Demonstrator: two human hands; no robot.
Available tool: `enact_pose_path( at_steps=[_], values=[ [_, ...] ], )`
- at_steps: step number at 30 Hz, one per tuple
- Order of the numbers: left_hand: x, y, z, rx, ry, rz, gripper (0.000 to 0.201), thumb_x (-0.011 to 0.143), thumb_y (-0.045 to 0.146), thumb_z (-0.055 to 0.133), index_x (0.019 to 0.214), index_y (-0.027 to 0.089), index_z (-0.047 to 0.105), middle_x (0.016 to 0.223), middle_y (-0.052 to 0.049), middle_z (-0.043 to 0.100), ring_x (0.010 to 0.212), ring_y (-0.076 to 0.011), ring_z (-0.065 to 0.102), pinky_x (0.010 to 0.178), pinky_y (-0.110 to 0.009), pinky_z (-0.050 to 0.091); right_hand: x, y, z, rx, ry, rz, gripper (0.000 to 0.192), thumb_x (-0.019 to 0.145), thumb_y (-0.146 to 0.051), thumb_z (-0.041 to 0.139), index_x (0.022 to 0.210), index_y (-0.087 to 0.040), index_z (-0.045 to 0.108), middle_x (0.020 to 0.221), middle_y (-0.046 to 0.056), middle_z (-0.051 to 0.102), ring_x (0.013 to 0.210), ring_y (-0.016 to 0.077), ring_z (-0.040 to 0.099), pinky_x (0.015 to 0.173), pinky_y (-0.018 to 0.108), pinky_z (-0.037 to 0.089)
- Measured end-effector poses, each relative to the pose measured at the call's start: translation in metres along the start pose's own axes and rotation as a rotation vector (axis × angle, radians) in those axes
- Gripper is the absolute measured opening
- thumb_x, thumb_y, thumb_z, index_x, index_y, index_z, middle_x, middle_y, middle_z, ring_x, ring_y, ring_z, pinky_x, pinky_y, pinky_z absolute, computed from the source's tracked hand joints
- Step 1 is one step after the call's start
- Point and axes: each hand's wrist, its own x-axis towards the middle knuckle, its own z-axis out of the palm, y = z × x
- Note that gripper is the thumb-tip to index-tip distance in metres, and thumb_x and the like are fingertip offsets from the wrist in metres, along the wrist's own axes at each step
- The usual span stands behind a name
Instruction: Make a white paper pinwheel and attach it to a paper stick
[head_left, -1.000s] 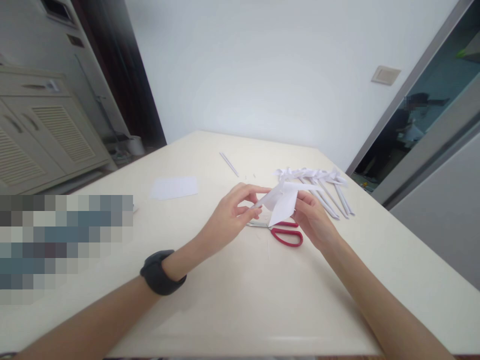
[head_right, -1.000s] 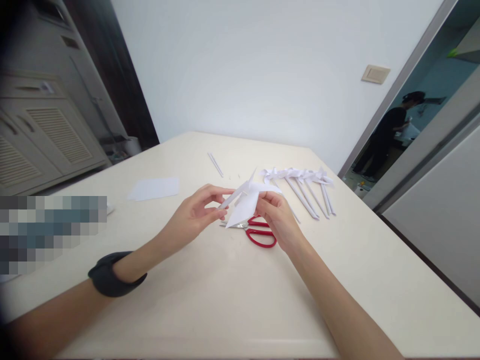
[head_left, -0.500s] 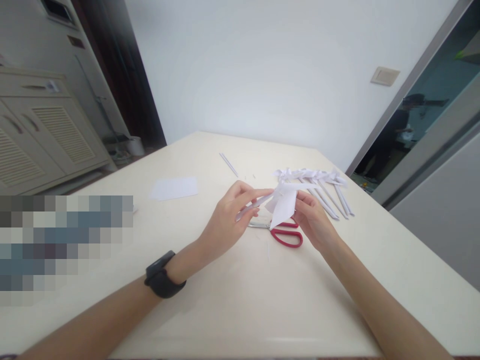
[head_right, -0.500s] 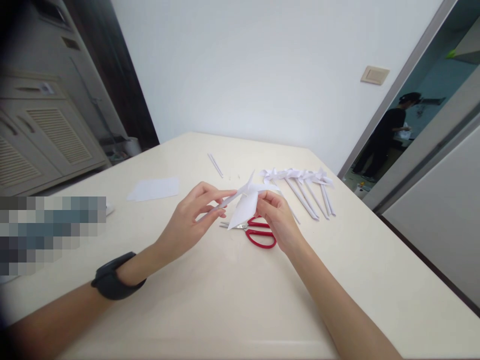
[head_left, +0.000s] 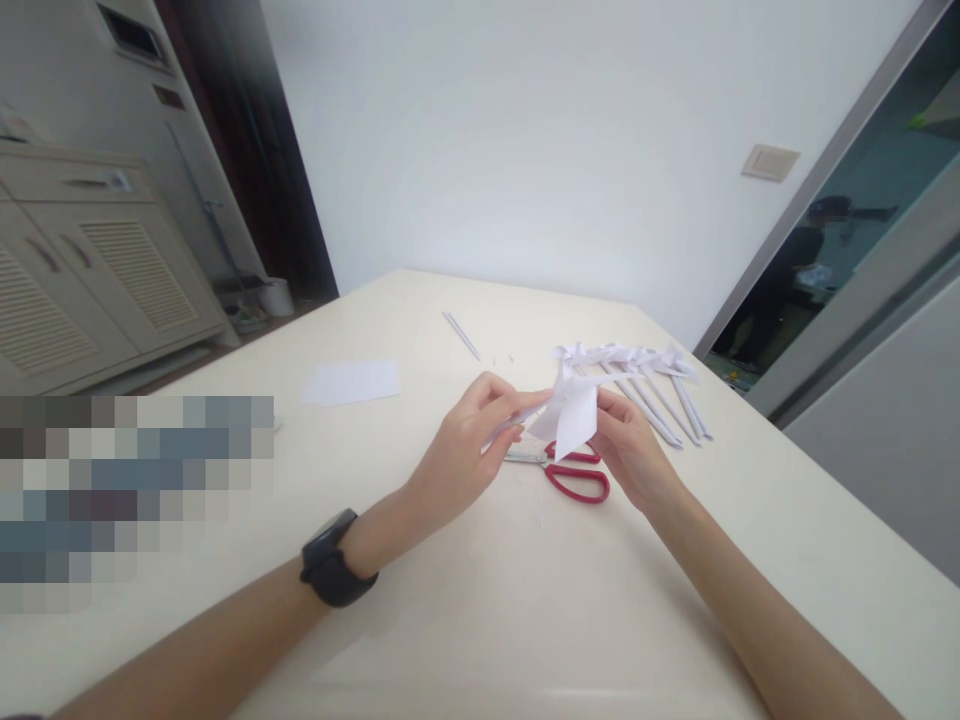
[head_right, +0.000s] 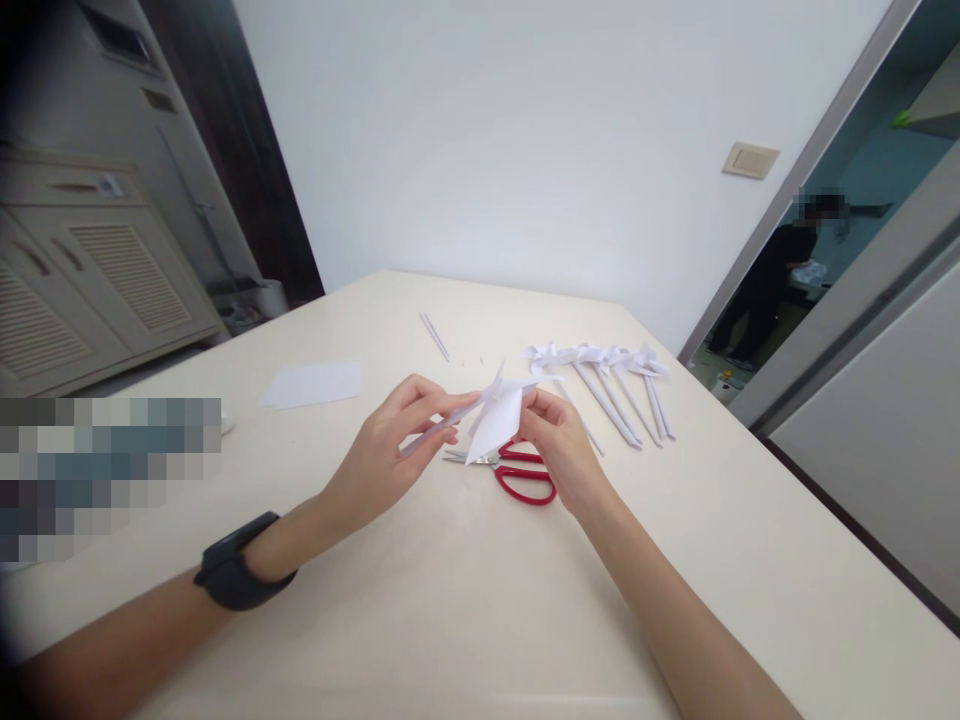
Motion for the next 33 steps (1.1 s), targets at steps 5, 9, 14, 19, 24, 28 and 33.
enact_pose_path(
  at_steps=[5, 9, 14, 19, 24, 28, 33],
  values=[
    [-0.0002, 0.0004, 0.0, -0.041, -0.015, -0.036, 0.045, 0.087, 0.007, 0.046, 0.125, 0.029, 0.054, 0.095, -0.003, 0.047, 0.087, -0.0128, 0.051, 0.077, -0.026, 0.054, 0.0014, 0.0021, -0.0003, -0.018, 0.031, -0.039, 0.008, 0.078, -0.021, 0.062, 0.07, -0.021, 0.059, 0.064, -0.003, 0.052, 0.06, 0.0121, 0.047, 0.061, 0.027, 0.039],
    [0.0008, 0.0007, -0.0007, -0.093, -0.027, -0.053, 0.043, 0.088, 0.009, 0.046, 0.124, 0.03, 0.055, 0.095, -0.003, 0.046, 0.089, -0.0121, 0.052, 0.078, -0.025, 0.055, 0.0016, 0.0023, -0.0007, -0.028, 0.05, -0.029, 0.007, 0.076, -0.024, 0.065, 0.072, -0.022, 0.059, 0.065, -0.002, 0.054, 0.061, 0.0129, 0.048, 0.062, 0.027, 0.038],
    [0.0012, 0.0013, -0.0016, -0.112, -0.038, -0.046, 0.04, 0.089, 0.013, 0.046, 0.123, 0.03, 0.056, 0.095, -0.003, 0.046, 0.089, -0.0123, 0.052, 0.078, -0.025, 0.057, 0.0017, 0.0038, -0.0015, -0.011, 0.05, -0.028, 0.005, 0.075, -0.024, 0.065, 0.073, -0.022, 0.061, 0.066, -0.002, 0.055, 0.061, 0.0127, 0.048, 0.062, 0.027, 0.04],
    [0.0004, 0.0022, -0.0008, -0.117, -0.035, -0.041, 0.038, 0.09, 0.016, 0.046, 0.124, 0.031, 0.056, 0.095, -0.004, 0.045, 0.089, -0.0129, 0.052, 0.079, -0.027, 0.057, 0.0007, 0.0032, 0.0006, -0.013, 0.038, -0.01, 0.009, 0.076, -0.029, 0.065, 0.072, -0.021, 0.063, 0.069, 0.001, 0.06, 0.062, 0.0137, 0.052, 0.065, 0.029, 0.044],
    [0.0004, 0.0041, -0.0003, -0.106, -0.025, -0.049, 0.041, 0.089, 0.012, 0.047, 0.123, 0.03, 0.056, 0.095, -0.003, 0.045, 0.089, -0.0124, 0.051, 0.08, -0.025, 0.056, 0.0007, 0.0028, 0.0011, 0.01, 0.025, -0.014, 0.007, 0.076, -0.027, 0.064, 0.073, -0.021, 0.064, 0.07, 0.0, 0.061, 0.063, 0.0135, 0.053, 0.066, 0.028, 0.045],
    [-0.0002, 0.004, -0.0002, -0.089, -0.037, -0.062, 0.041, 0.089, 0.011, 0.045, 0.124, 0.031, 0.055, 0.095, -0.003, 0.046, 0.089, -0.013, 0.051, 0.08, -0.027, 0.055, 0.0001, 0.0029, 0.0014, -0.005, 0.016, -0.012, 0.005, 0.077, -0.025, 0.063, 0.077, -0.021, 0.066, 0.072, 0.0, 0.062, 0.063, 0.0127, 0.052, 0.066, 0.027, 0.044],
    [-0.0017, 0.0002, 0.0016, -0.052, -0.071, -0.014, 0.046, 0.088, 0.009, 0.045, 0.127, 0.033, 0.052, 0.095, -0.004, 0.047, 0.09, -0.0142, 0.051, 0.08, -0.029, 0.054, -0.001, 0.0012, 0.0044, -0.042, 0.003, -0.005, 0.012, 0.077, -0.026, 0.063, 0.086, -0.021, 0.069, 0.08, 0.002, 0.067, 0.067, 0.014, 0.056, 0.067, 0.028, 0.044]
  ],
)
